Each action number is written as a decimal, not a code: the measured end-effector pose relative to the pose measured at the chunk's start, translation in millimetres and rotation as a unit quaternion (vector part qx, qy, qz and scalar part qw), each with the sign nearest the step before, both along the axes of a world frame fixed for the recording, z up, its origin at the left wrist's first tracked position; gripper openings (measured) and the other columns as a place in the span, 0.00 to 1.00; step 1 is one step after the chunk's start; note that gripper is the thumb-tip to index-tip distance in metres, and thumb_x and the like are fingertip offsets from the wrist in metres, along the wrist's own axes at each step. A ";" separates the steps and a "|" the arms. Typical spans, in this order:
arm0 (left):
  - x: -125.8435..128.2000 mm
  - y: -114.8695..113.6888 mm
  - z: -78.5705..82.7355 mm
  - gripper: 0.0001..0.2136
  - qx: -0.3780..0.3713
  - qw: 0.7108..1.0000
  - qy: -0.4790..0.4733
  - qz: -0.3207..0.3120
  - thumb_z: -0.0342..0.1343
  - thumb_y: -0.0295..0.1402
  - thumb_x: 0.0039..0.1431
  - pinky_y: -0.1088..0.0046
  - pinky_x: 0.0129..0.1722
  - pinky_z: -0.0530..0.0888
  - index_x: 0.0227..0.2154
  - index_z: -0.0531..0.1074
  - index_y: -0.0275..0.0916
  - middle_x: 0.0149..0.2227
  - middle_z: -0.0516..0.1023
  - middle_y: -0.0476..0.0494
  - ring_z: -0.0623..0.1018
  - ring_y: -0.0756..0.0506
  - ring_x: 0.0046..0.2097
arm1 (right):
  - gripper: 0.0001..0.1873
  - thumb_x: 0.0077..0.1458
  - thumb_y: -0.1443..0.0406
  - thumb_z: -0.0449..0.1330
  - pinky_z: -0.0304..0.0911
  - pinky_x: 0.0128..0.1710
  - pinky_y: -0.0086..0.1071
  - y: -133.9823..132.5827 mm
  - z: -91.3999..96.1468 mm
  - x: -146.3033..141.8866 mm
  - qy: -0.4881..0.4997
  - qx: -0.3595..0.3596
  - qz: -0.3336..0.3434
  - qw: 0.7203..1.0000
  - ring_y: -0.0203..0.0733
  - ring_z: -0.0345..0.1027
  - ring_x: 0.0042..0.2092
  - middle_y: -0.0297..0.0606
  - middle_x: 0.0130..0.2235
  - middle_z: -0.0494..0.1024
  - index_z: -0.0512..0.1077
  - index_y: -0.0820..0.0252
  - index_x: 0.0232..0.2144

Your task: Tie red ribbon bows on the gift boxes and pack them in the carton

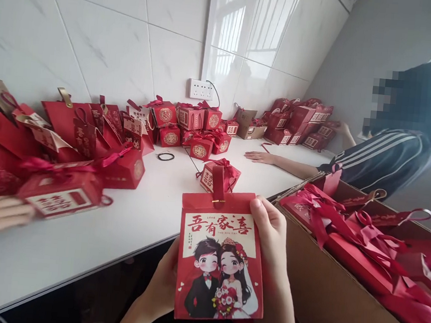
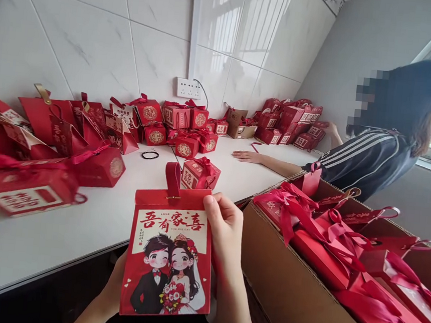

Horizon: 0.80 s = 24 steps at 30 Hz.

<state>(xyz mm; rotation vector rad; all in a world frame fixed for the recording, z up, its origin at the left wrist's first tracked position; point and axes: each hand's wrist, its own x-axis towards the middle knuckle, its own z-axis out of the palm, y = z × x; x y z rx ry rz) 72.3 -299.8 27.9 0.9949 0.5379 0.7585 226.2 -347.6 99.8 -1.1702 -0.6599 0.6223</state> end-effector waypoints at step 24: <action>-2.1 -2.4 1.7 0.31 -0.040 0.999 0.013 0.007 0.72 0.45 0.33 0.58 0.44 0.77 0.44 0.76 0.41 0.41 0.80 0.37 0.79 0.31 0.44 | 0.20 0.49 0.50 0.63 0.61 0.21 0.25 -5.1 -4.6 -6.6 0.015 0.015 0.001 1.000 0.33 0.62 0.21 0.30 0.20 0.71 0.67 0.59 0.21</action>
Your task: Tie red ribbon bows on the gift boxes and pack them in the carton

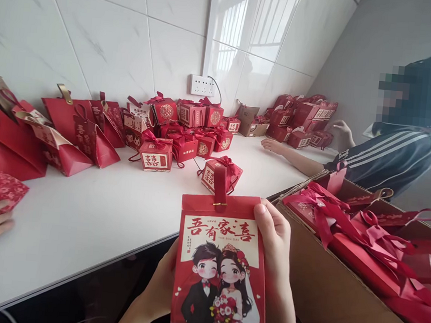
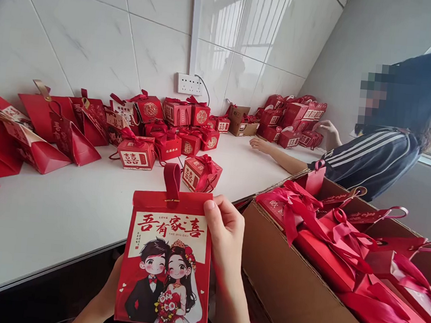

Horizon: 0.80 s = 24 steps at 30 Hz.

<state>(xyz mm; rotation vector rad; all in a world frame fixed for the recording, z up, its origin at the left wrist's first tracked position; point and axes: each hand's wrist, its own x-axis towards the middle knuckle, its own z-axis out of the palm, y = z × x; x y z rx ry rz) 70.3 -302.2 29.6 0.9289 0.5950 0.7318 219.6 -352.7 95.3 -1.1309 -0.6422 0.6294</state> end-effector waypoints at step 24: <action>-3.1 3.3 -1.3 0.29 -0.011 1.000 -0.005 -0.017 0.68 0.53 0.36 0.56 0.46 0.76 0.43 0.76 0.44 0.42 0.80 0.40 0.78 0.32 0.46 | 0.21 0.48 0.48 0.62 0.60 0.19 0.26 2.0 -5.1 1.0 -0.024 -0.013 -0.028 0.999 0.34 0.60 0.21 0.31 0.19 0.69 0.65 0.58 0.20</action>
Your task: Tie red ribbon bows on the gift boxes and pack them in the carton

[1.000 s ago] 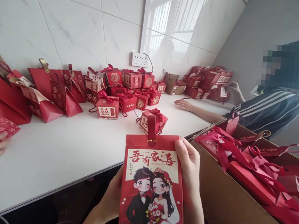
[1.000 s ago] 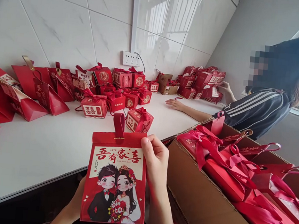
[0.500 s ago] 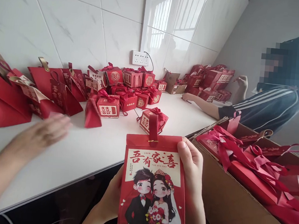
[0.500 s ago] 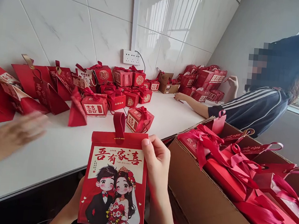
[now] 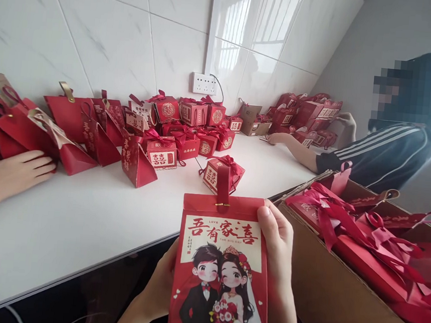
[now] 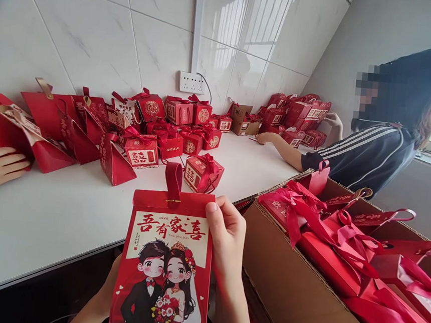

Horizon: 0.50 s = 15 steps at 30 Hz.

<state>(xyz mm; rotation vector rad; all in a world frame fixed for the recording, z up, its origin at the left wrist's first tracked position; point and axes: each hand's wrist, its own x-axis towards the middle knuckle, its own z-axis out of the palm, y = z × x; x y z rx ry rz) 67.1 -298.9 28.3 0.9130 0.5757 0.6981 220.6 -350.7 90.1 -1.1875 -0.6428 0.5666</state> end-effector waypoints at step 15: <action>-3.7 -4.2 1.7 0.23 0.016 0.999 0.022 0.030 0.67 0.50 0.39 0.57 0.46 0.77 0.38 0.77 0.44 0.38 0.81 0.43 0.78 0.32 0.45 | 0.20 0.48 0.49 0.62 0.60 0.19 0.25 -0.9 0.4 -3.1 -0.007 0.005 0.002 1.000 0.34 0.60 0.22 0.32 0.20 0.69 0.66 0.58 0.20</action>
